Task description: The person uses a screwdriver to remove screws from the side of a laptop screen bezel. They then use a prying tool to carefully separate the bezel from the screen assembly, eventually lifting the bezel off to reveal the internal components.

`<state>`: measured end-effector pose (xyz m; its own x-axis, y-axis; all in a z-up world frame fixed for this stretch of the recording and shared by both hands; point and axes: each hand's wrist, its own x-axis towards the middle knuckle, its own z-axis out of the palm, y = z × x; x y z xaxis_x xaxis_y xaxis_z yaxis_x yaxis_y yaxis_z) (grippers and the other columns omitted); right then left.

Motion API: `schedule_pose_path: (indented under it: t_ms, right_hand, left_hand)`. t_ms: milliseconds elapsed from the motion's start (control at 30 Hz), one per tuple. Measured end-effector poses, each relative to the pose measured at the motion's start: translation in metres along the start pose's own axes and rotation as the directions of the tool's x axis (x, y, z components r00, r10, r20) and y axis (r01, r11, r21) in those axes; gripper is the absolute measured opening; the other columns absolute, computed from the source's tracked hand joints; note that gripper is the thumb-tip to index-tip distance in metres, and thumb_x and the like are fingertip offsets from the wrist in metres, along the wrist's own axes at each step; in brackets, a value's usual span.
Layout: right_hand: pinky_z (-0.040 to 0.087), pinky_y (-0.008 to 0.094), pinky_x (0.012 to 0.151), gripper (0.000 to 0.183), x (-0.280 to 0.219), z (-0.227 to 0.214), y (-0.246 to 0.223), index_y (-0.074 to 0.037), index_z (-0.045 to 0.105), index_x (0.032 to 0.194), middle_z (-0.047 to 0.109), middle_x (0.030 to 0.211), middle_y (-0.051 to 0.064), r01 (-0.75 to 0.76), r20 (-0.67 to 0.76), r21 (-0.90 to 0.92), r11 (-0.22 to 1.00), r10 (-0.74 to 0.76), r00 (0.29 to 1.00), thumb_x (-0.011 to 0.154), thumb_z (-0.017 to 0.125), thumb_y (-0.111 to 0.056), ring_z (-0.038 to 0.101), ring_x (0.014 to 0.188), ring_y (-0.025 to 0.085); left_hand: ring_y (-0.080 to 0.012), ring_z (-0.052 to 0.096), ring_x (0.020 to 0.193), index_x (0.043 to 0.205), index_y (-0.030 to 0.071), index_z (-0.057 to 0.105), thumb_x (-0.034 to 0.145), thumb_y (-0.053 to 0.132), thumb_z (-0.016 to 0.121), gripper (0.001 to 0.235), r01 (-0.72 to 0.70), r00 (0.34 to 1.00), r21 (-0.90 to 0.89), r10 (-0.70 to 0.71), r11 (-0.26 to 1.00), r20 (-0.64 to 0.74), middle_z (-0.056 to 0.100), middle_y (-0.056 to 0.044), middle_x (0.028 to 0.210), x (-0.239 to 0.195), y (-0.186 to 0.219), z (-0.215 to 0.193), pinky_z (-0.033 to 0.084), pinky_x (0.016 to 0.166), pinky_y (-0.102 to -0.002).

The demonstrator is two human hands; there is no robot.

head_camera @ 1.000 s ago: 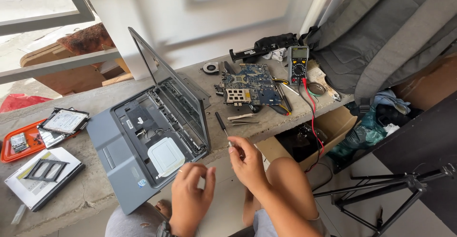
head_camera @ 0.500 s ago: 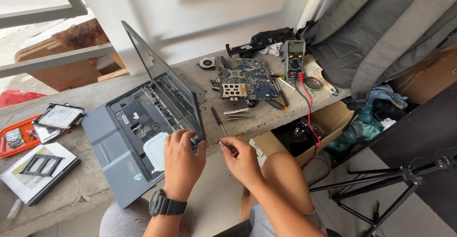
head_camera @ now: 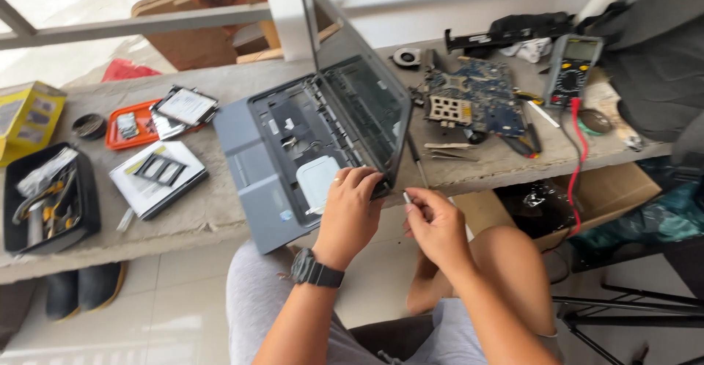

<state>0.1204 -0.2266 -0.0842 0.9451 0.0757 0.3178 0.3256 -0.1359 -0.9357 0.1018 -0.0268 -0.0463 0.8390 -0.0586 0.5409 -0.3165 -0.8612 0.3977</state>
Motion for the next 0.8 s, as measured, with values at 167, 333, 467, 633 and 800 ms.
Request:
schedule_pose_path:
  t_ms: [167,333,467,633,800]
  right_hand:
    - [0.068,0.04,0.042,0.03,0.003,-0.002,0.003,0.003,0.084,0.128,0.069,0.098,0.021,0.072,0.037,-0.133,0.988,-0.067,0.997,0.1,0.078,0.008,0.081,0.063,0.03]
    - [0.063,0.037,0.038,0.03,0.005,0.001,0.0,0.004,0.084,0.129,0.068,0.094,0.021,0.111,0.066,-0.168,0.98,-0.101,0.993,0.101,0.076,0.009,0.079,0.06,0.029]
    - [0.062,0.035,0.038,0.028,0.005,0.004,-0.005,0.004,0.085,0.129,0.069,0.095,0.02,0.13,0.079,-0.178,0.975,-0.118,0.99,0.102,0.076,0.007,0.078,0.056,0.028]
    - [0.061,0.036,0.039,0.029,0.004,0.007,-0.024,0.006,0.084,0.13,0.069,0.095,0.022,0.134,0.089,-0.185,0.974,-0.119,0.989,0.103,0.073,0.007,0.08,0.061,0.029]
    - [0.059,0.036,0.039,0.028,0.007,0.006,-0.013,0.008,0.084,0.13,0.071,0.097,0.024,0.16,0.091,-0.216,0.963,-0.143,0.986,0.104,0.074,0.008,0.08,0.063,0.03]
  left_hand:
    - [-0.0471,0.065,0.141,0.142,-0.005,0.073,0.089,0.014,0.099,0.063,0.095,0.994,0.032,-0.093,0.995,-0.063,0.066,-0.026,0.148,-0.002,0.011,-0.014,0.058,0.116,-0.051]
    - [-0.046,0.064,0.145,0.142,-0.004,0.076,0.088,0.037,0.102,0.073,0.198,0.98,0.163,-0.193,0.967,-0.046,0.066,-0.024,0.148,-0.009,0.004,-0.011,0.058,0.114,-0.054]
    - [-0.044,0.064,0.146,0.142,0.001,0.076,0.087,0.042,0.102,0.073,0.214,0.977,0.148,-0.21,0.966,-0.037,0.07,-0.019,0.146,-0.009,0.0,-0.01,0.058,0.112,-0.053]
    - [-0.0429,0.064,0.145,0.142,0.003,0.077,0.088,0.044,0.101,0.072,0.214,0.977,0.166,-0.21,0.963,-0.043,0.072,-0.018,0.144,-0.009,0.001,-0.01,0.058,0.111,-0.051]
    - [-0.0478,0.063,0.147,0.153,0.021,0.076,0.09,0.035,0.099,0.069,0.164,0.986,0.18,-0.163,0.97,-0.019,0.072,-0.015,0.154,-0.007,0.011,-0.023,0.058,0.109,-0.061]
